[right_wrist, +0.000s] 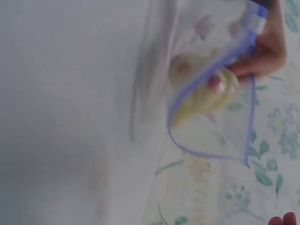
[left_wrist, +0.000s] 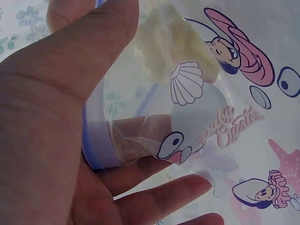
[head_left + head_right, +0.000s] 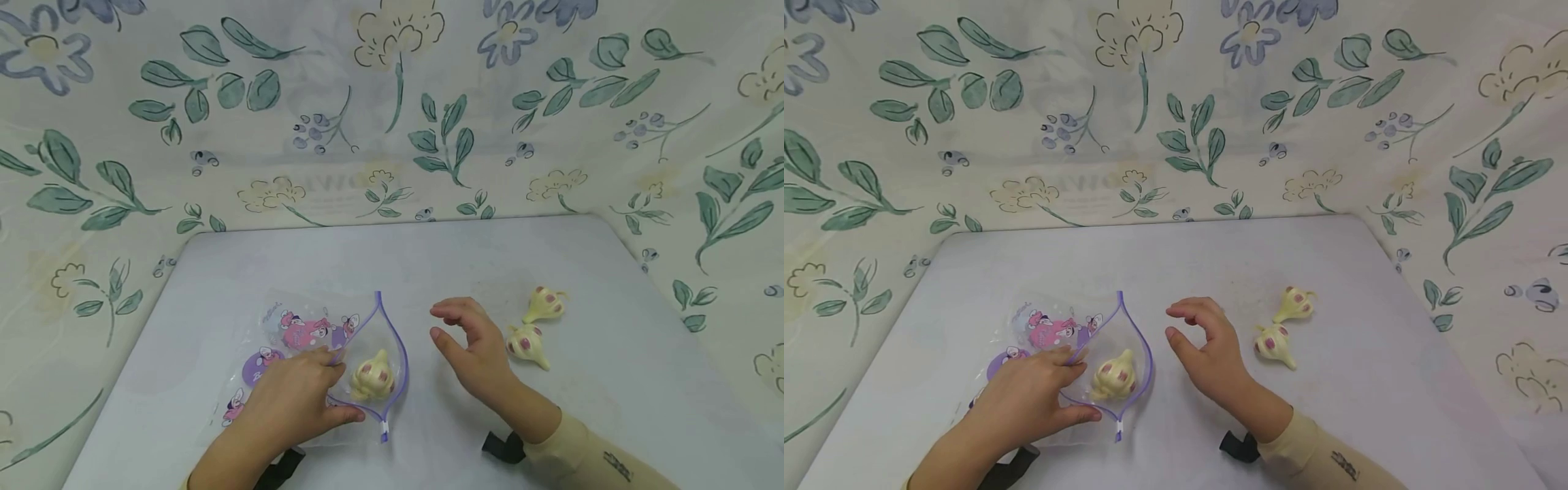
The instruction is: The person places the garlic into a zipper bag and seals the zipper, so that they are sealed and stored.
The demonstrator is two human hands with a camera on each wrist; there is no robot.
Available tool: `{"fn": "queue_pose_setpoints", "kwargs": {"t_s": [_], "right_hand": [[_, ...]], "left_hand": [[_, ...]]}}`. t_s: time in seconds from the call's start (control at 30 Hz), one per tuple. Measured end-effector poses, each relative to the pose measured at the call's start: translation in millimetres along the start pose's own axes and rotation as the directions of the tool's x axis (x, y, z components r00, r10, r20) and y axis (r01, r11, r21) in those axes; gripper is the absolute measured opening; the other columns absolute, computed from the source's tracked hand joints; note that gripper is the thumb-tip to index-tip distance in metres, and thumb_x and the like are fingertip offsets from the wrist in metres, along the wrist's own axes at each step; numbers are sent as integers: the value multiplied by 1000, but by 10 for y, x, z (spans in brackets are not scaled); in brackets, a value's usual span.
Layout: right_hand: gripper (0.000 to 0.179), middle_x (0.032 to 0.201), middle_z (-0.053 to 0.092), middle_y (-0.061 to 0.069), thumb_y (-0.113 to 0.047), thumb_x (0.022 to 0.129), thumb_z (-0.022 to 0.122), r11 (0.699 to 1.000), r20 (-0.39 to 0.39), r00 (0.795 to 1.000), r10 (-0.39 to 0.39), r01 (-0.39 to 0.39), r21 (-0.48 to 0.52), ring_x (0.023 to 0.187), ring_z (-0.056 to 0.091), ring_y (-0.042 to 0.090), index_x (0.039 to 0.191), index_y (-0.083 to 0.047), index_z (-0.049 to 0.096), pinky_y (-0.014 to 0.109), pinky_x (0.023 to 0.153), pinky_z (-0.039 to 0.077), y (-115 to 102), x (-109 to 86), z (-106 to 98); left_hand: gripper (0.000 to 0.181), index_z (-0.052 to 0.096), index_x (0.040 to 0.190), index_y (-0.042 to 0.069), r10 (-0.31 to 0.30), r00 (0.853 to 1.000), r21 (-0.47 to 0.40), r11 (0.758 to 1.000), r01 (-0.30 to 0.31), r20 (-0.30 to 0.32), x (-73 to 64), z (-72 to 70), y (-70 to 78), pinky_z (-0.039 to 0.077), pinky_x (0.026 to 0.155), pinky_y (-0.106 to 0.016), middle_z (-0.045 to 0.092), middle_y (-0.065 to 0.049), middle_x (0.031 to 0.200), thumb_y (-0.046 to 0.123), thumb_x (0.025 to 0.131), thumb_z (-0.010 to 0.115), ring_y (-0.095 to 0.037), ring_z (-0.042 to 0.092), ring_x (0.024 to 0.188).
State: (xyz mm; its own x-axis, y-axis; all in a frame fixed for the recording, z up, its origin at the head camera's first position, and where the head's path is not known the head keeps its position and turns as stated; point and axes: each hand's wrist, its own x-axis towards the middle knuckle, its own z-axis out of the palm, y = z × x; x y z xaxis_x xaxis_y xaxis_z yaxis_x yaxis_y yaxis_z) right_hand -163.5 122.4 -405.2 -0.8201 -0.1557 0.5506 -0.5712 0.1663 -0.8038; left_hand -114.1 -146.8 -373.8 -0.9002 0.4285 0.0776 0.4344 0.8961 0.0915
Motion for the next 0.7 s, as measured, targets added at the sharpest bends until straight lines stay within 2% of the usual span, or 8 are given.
{"fn": "queue_pose_setpoints", "kwargs": {"t_s": [0.07, 0.17, 0.3, 0.4, 0.57, 0.7], "right_hand": [[24, 115, 65, 9, 12, 88, 66, 998, -71, 997, 6, -2, 63, 111, 59, 10, 110, 5, 67, 21, 95, 51, -14, 63, -78], [22, 114, 64, 5, 16, 89, 61, 990, -174, 982, 67, -43, 137, 109, 60, 11, 111, 14, 62, 20, 93, 51, -60, 158, -227], [24, 115, 65, 1, 12, 94, 55, 968, -278, 938, 206, -154, 198, 111, 61, 13, 117, 12, 60, 17, 94, 51, -157, 263, -441], [24, 114, 66, 1, 8, 98, 51, 954, -344, 900, 268, -197, 228, 114, 60, 18, 120, 7, 61, 18, 97, 50, -215, 324, -582], [22, 112, 67, 4, 4, 99, 51, 940, -459, 839, 293, -166, 297, 113, 61, 20, 118, 4, 63, 20, 96, 51, -249, 397, -793], [20, 110, 67, 5, 4, 99, 53, 938, -525, 799, 292, -134, 319, 110, 61, 20, 115, 2, 65, 20, 93, 52, -200, 400, -976]], "left_hand": [[70, 80, 101, 10, -1, 1000, 1, 1000, 1, 1, 2, -2, 0, 61, 80, -43, 76, -6, 115, 69, 64, 82, -26, 71, 111], [71, 80, 103, 9, -11, 1000, -4, 1000, 11, 15, 3, -10, 4, 61, 81, -44, 76, -7, 116, 69, 65, 82, -26, 71, 112], [71, 80, 104, 9, -17, 1000, -11, 1000, 17, 24, 1, -25, 7, 61, 81, -44, 76, -7, 115, 69, 65, 82, -26, 70, 112], [70, 80, 103, 9, -12, 1000, -14, 1000, 12, 15, 1, -32, 5, 61, 81, -44, 76, -7, 114, 68, 66, 82, -26, 71, 111], [70, 80, 103, 9, -13, 1000, -1, 1000, 13, 2, -16, -34, -8, 61, 78, -42, 76, -6, 113, 69, 65, 81, -24, 71, 108], [70, 80, 103, 10, -8, 1000, 7, 1000, 8, -1, -14, -36, -13, 61, 77, -41, 76, -5, 113, 69, 66, 81, -23, 71, 107]]}}
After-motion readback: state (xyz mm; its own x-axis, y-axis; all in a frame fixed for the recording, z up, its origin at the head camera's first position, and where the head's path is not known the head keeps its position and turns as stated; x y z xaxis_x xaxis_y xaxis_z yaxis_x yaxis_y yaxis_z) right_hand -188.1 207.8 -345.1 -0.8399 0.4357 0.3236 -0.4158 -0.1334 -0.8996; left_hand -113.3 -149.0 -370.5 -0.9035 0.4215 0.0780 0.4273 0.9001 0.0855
